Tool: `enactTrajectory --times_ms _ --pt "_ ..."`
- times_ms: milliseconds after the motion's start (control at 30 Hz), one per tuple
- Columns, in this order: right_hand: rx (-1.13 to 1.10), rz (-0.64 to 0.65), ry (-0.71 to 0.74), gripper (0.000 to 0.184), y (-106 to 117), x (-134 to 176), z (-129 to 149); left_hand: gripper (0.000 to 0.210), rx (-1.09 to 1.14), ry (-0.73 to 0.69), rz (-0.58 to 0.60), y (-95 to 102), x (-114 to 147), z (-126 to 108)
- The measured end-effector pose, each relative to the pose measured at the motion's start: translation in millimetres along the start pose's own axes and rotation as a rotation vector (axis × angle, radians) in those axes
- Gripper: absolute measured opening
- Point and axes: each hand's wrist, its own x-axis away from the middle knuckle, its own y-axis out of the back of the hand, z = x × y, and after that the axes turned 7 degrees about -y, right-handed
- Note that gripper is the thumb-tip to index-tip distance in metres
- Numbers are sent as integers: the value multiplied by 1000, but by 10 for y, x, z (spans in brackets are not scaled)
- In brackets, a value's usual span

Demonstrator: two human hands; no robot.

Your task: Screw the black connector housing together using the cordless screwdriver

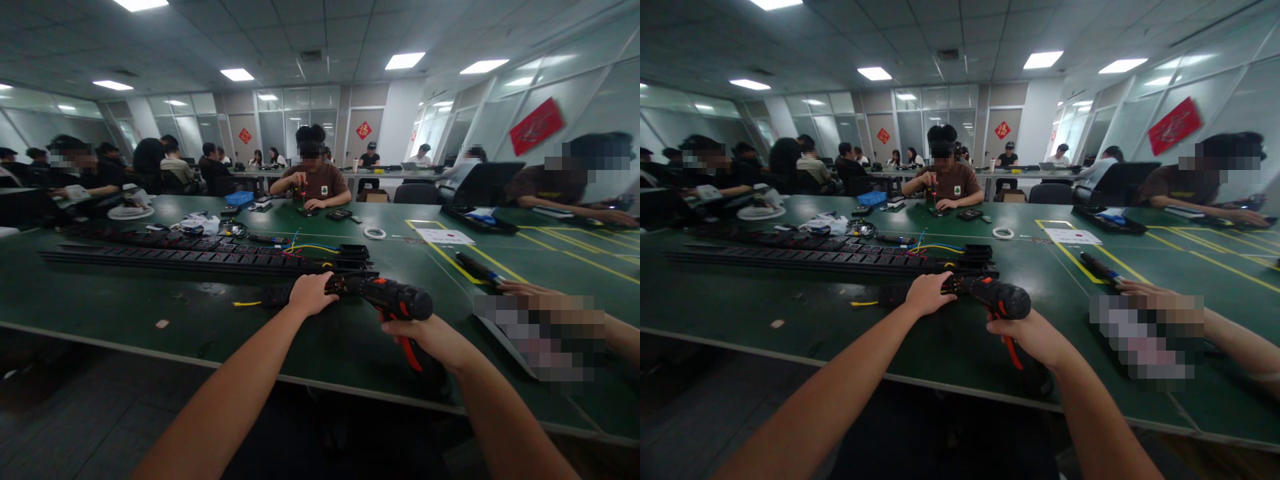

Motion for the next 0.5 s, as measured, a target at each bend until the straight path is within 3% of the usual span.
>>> enactTrajectory --times_ms 500 --pt "57 -12 3 22 -12 13 39 67 12 13 27 60 16 -24"
